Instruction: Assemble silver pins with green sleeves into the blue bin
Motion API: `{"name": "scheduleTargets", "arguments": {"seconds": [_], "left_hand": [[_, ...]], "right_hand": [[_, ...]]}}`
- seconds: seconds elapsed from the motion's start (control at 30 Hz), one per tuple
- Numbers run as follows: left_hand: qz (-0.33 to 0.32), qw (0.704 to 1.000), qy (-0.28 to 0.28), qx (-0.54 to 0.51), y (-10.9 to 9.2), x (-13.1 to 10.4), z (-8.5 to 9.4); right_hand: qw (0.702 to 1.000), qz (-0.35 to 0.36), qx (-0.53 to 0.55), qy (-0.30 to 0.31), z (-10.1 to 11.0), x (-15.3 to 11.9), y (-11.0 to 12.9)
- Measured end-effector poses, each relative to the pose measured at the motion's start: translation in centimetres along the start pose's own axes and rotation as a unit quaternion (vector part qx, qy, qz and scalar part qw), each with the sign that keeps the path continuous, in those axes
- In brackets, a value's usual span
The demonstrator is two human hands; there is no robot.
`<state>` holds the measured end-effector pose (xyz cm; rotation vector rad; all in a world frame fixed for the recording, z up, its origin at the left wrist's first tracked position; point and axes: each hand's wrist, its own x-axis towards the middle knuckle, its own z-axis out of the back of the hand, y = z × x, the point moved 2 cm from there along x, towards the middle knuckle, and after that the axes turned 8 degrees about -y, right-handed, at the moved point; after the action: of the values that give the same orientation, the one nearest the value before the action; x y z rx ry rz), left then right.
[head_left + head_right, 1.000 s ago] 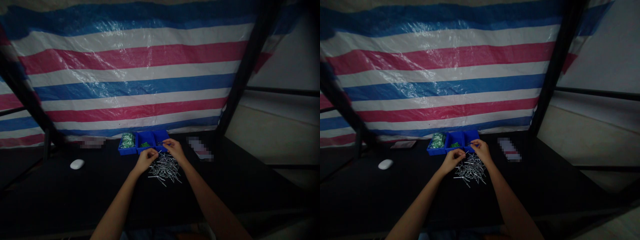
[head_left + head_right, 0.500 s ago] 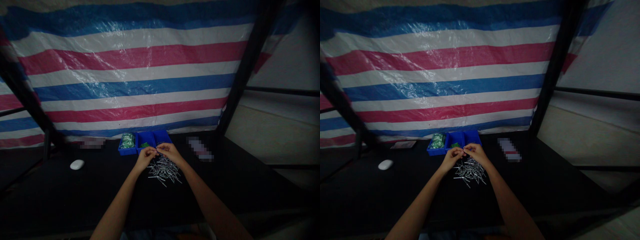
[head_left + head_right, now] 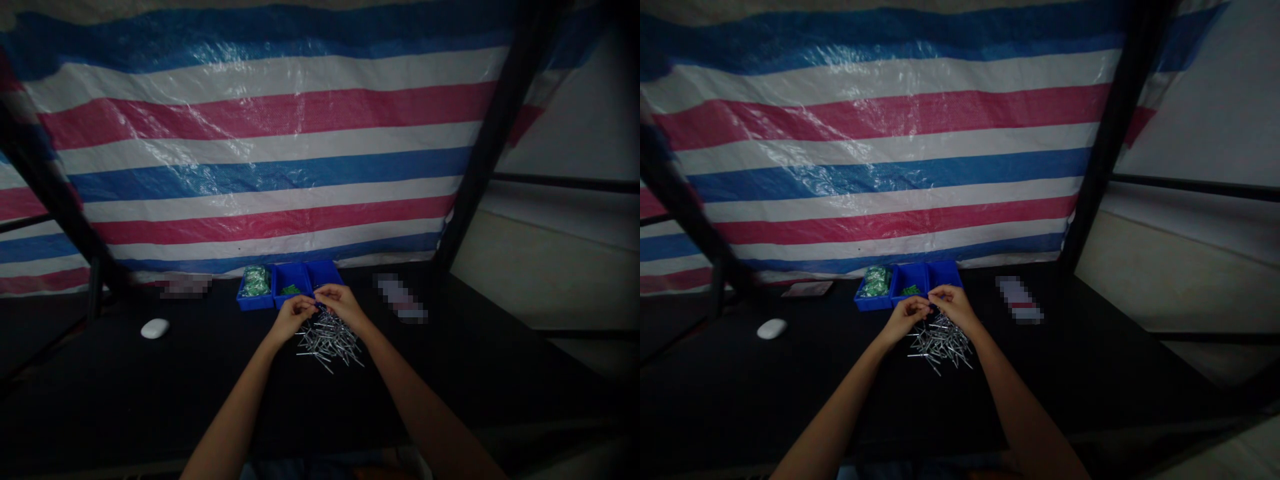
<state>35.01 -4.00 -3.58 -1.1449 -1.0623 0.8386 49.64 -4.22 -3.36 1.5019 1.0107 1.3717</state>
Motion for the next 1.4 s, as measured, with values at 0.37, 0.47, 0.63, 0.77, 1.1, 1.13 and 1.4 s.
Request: {"name": "scheduleTargets", "arguments": {"seconds": [0.37, 0.47, 0.63, 0.77, 1.1, 1.13, 1.4], "left_hand": [[0.002, 0.999, -0.038, 0.012, -0.1, 0.3, 0.6], [0.002, 0.999, -0.051, 0.003, -0.1, 0.5, 1.0], [0.009, 0.996, -0.093, -0.014, 0.0, 0.6, 1.8], [0.018, 0.994, -0.098, -0.04, -0.3, 0.5, 1.8], [0.026, 0.994, -0.095, -0.05, -0.6, 0.3, 1.6], [0.026, 0.994, -0.095, -0.049, -0.7, 0.3, 1.6], [0.008, 0.995, -0.087, -0.057, -1.1, 0.1, 1.4]], "right_hand": [[0.998, -0.006, 0.015, 0.053, -0.2, -0.4, 0.7], [0.996, -0.015, 0.013, 0.092, -0.4, -0.7, 1.0], [0.993, -0.037, 0.002, 0.115, -0.8, -1.0, 0.9], [0.993, -0.06, 0.004, 0.106, -1.1, -0.9, -0.1], [0.992, -0.075, -0.03, 0.096, -1.0, -0.7, -0.7], [0.992, -0.076, -0.034, 0.092, -1.0, -0.7, -0.6], [0.996, -0.06, -0.048, 0.055, -0.6, -0.4, -0.7]]}}
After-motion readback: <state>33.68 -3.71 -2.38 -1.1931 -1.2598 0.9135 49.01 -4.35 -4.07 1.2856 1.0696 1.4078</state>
